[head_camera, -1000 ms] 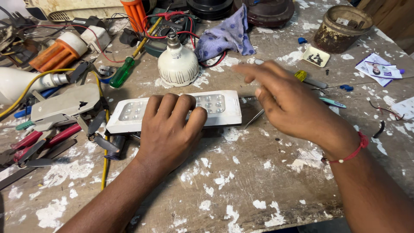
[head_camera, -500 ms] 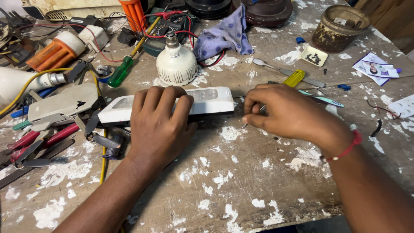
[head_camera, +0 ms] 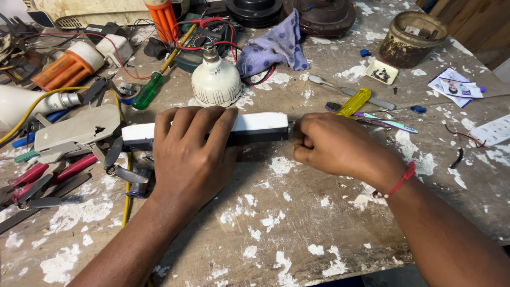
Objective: The person uses a yellow-handled screwdriver to unscrew screws from a black rectangular electronic device on a cluttered workbench, repositioning the device repeatedly. They then switch to a small orange-handled driver and continue turning screws along the device's edge and inside its opened end.
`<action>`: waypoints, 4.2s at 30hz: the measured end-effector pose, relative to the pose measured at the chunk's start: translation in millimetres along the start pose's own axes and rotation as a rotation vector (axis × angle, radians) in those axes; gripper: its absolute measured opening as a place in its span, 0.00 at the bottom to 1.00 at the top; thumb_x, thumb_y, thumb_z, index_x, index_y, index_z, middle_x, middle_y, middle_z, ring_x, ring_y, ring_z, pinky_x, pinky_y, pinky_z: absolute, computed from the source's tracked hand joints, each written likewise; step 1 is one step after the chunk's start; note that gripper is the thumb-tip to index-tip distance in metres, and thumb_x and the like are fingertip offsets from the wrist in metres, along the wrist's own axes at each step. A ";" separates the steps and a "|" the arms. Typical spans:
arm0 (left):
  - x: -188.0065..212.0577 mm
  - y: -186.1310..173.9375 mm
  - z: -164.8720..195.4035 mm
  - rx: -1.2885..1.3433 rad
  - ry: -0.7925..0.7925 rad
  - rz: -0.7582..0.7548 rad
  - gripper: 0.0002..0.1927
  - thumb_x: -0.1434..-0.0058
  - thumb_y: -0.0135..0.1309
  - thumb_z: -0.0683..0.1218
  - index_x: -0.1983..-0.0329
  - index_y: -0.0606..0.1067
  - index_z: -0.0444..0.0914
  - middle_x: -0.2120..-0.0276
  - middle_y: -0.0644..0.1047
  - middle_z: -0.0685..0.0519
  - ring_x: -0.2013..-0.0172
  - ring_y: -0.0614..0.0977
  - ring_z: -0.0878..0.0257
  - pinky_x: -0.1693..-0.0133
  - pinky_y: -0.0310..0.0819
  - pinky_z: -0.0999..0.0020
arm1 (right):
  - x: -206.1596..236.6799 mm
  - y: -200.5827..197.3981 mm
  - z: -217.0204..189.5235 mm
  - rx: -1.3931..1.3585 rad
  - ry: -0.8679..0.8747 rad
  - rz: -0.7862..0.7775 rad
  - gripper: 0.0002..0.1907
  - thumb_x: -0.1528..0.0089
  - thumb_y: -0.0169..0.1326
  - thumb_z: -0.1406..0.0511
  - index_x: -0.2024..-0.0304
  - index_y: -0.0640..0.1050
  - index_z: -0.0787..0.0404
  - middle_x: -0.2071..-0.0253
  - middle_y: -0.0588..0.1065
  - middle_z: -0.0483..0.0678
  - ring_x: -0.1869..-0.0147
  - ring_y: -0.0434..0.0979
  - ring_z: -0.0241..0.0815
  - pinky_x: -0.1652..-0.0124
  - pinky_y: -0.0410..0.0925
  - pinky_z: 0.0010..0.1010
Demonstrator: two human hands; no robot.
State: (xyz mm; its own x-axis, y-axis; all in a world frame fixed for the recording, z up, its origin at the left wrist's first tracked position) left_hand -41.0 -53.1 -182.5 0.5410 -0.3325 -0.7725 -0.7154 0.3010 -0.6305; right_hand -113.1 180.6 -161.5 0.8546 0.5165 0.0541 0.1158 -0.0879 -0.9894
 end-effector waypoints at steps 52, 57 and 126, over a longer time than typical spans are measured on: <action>-21.1 32.1 35.9 0.026 0.129 -0.048 0.23 0.45 0.67 0.51 0.50 0.80 0.35 0.54 0.80 0.47 0.54 0.80 0.51 0.54 0.70 0.57 | 90.3 5.3 137.1 -0.139 0.440 0.231 0.14 0.38 0.60 0.57 0.54 0.85 0.55 0.64 0.82 0.53 0.63 0.81 0.51 0.60 0.71 0.44; -25.7 25.4 41.0 0.033 0.137 -0.045 0.23 0.46 0.67 0.51 0.50 0.80 0.35 0.54 0.81 0.47 0.54 0.80 0.51 0.54 0.70 0.57 | 90.4 5.2 124.0 -0.298 0.187 0.435 0.14 0.37 0.58 0.62 0.51 0.81 0.61 0.62 0.82 0.52 0.62 0.83 0.47 0.61 0.72 0.39; 17.1 10.7 -33.1 1.393 -0.721 -0.326 0.27 0.38 0.58 0.59 0.50 0.77 0.31 0.66 0.80 0.53 0.65 0.80 0.67 0.63 0.77 0.70 | -1.4 -11.8 106.8 -1.123 -0.237 0.507 0.19 0.19 0.49 0.59 0.48 0.76 0.73 0.59 0.76 0.53 0.58 0.81 0.41 0.51 0.78 0.33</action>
State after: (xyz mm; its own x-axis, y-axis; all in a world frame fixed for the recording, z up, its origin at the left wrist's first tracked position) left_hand -54.0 -85.1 -199.9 0.9572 -0.1929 -0.2156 0.1911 0.9811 -0.0294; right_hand -169.7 271.9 -164.2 0.8306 0.3419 -0.4394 0.2669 -0.9372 -0.2246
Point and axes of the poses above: each hand's wrist, its own x-axis away from the middle knuckle, its own y-axis out of the palm, z = x × y, the point moved 1 cm from there along -x, towards the middle knuckle
